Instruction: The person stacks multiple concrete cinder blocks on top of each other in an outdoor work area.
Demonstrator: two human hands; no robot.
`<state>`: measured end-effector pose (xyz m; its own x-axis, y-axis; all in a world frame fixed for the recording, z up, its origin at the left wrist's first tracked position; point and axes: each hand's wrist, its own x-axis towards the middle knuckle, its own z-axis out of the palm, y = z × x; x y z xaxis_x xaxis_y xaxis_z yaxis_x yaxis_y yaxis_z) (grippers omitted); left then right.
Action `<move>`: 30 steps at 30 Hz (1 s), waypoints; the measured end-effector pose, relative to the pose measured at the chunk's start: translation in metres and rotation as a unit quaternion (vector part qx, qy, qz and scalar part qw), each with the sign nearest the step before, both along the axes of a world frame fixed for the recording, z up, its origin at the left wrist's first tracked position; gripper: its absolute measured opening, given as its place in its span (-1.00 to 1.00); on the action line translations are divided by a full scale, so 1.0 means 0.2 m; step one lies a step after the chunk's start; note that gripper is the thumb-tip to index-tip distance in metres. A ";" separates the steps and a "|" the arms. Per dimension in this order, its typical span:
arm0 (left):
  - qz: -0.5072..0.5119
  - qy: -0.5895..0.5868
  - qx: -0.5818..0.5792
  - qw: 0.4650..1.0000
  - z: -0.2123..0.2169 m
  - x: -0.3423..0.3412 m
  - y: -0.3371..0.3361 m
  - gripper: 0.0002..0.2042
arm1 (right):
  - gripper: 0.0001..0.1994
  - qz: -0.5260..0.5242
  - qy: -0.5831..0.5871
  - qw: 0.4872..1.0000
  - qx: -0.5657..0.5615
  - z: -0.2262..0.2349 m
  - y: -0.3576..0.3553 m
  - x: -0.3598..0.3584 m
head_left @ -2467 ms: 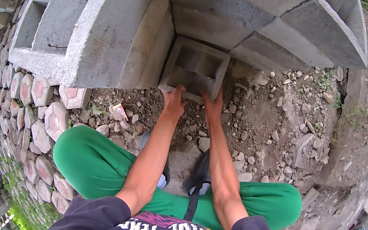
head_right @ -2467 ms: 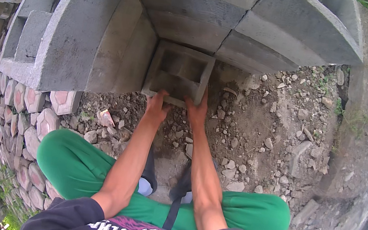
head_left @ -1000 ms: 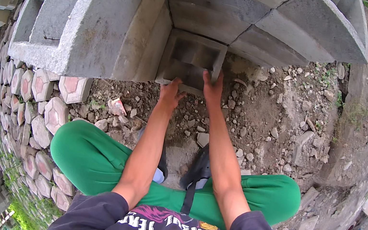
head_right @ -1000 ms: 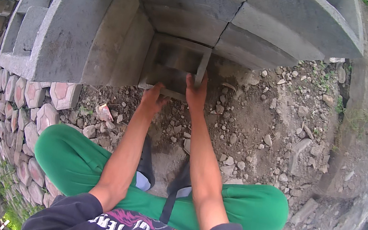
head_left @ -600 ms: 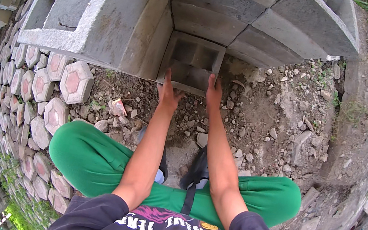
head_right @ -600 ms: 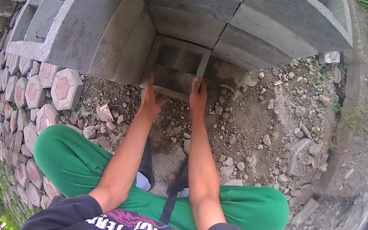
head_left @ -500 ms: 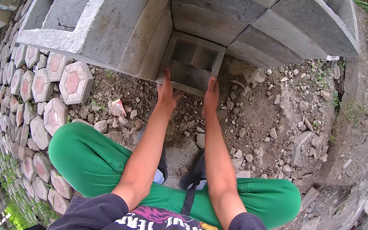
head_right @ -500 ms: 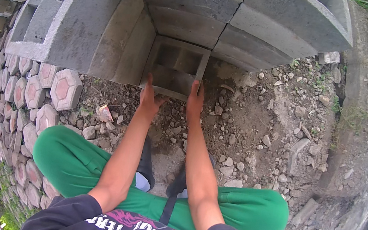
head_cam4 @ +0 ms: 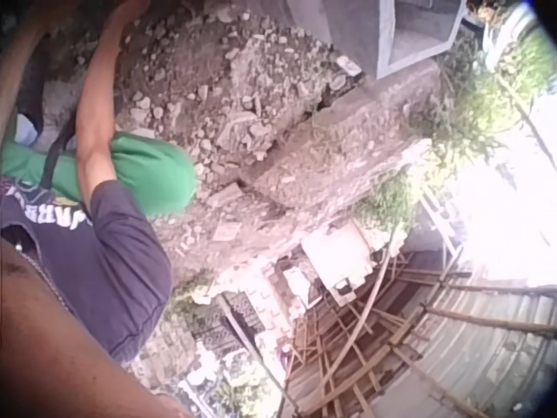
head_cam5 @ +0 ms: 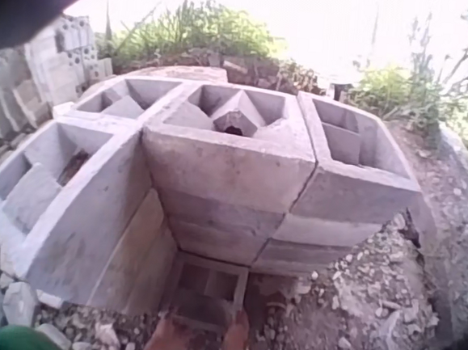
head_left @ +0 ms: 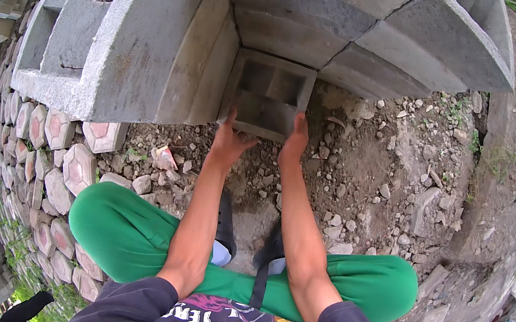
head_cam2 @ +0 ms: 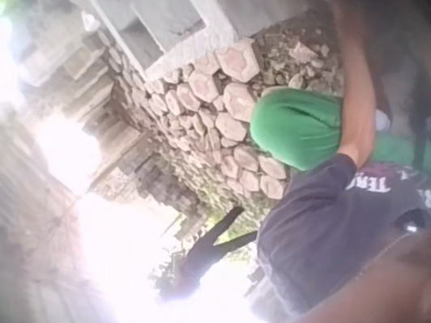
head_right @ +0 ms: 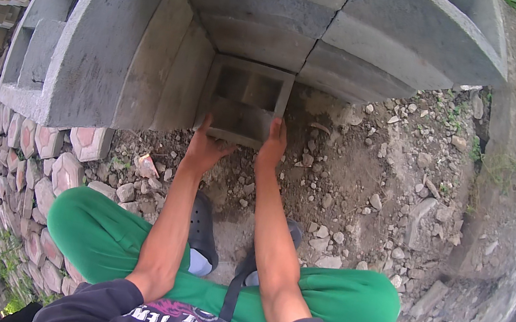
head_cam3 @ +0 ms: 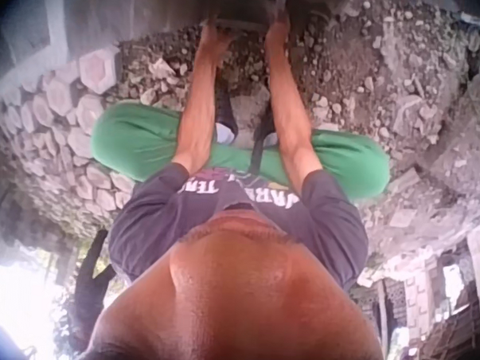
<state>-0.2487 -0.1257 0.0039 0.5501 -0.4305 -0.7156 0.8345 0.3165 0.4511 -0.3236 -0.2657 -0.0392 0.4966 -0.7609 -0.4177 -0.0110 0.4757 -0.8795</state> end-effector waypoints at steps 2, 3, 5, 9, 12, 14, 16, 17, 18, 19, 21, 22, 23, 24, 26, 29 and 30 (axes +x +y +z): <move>-0.006 0.020 -0.006 1.000 -0.01 0.00 0.02 -0.29 | -0.43 -0.010 0.002 0.999 0.030 0.01 0.02 0.00; -0.023 0.007 -0.013 1.000 0.00 0.00 0.01 -0.28 | -0.40 -0.017 -0.006 1.000 0.021 -0.02 0.01 0.00; -0.040 -0.005 -0.020 0.999 0.00 -0.01 -0.01 -0.26 | -0.36 -0.025 -0.014 1.000 0.012 -0.08 -0.01 -0.01; -0.030 0.000 0.055 0.998 -0.03 -0.01 -0.02 -0.22 | -0.38 -0.004 -0.017 1.000 -0.022 -0.07 -0.03 -0.02; -0.003 0.000 0.052 0.999 -0.03 -0.02 -0.04 -0.21 | -0.36 0.021 0.030 0.997 -0.061 0.00 -0.02 -0.02; 0.015 -0.004 0.037 0.999 -0.01 -0.02 -0.06 -0.21 | -0.35 0.026 0.064 0.994 -0.081 0.04 -0.01 -0.01; 0.053 0.017 0.026 0.998 0.00 -0.01 -0.07 -0.22 | -0.36 -0.020 0.046 0.998 -0.036 0.06 0.00 0.00; 0.054 0.013 0.025 0.998 0.00 -0.01 -0.08 -0.22 | -0.36 -0.020 0.042 0.998 -0.037 0.06 0.00 -0.01; 0.071 0.018 0.010 0.997 0.00 -0.01 -0.09 -0.23 | -0.37 -0.031 0.028 0.999 -0.028 0.07 0.01 -0.02; 0.087 0.023 -0.004 0.996 0.00 -0.01 -0.10 -0.24 | -0.37 -0.042 0.013 0.999 -0.019 0.07 0.01 -0.02; 0.095 0.015 0.012 0.995 0.04 -0.05 -0.14 -0.26 | -0.37 -0.040 0.024 0.999 -0.027 0.09 0.03 -0.05; 0.105 0.007 0.028 0.994 0.06 -0.06 -0.16 -0.29 | -0.36 -0.036 0.033 0.998 -0.035 0.11 0.03 -0.06; 0.104 0.006 0.029 0.994 0.03 -0.06 -0.16 -0.29 | -0.36 -0.037 0.033 0.998 -0.034 0.13 0.03 -0.06; 0.095 -0.003 0.069 0.993 -0.03 -0.06 -0.14 -0.31 | -0.35 -0.007 0.037 0.998 -0.049 0.15 0.04 -0.06; 0.083 -0.011 0.106 0.991 -0.08 -0.05 -0.14 -0.34 | -0.33 0.020 0.042 0.997 -0.067 0.14 0.04 -0.05; 0.108 -0.004 0.145 0.984 -0.08 -0.06 -0.17 -0.40 | -0.31 0.013 0.049 0.997 -0.061 0.11 0.04 -0.05; 0.103 -0.009 0.167 0.980 -0.04 -0.08 -0.19 -0.42 | -0.32 0.012 0.042 0.998 -0.035 0.15 0.03 -0.06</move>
<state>-0.2647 -0.1639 -0.0048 0.6142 -0.0516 -0.7874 0.7594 0.3099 0.5721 -0.3352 -0.2595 -0.0084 0.4808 -0.7774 -0.4055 -0.0967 0.4126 -0.9058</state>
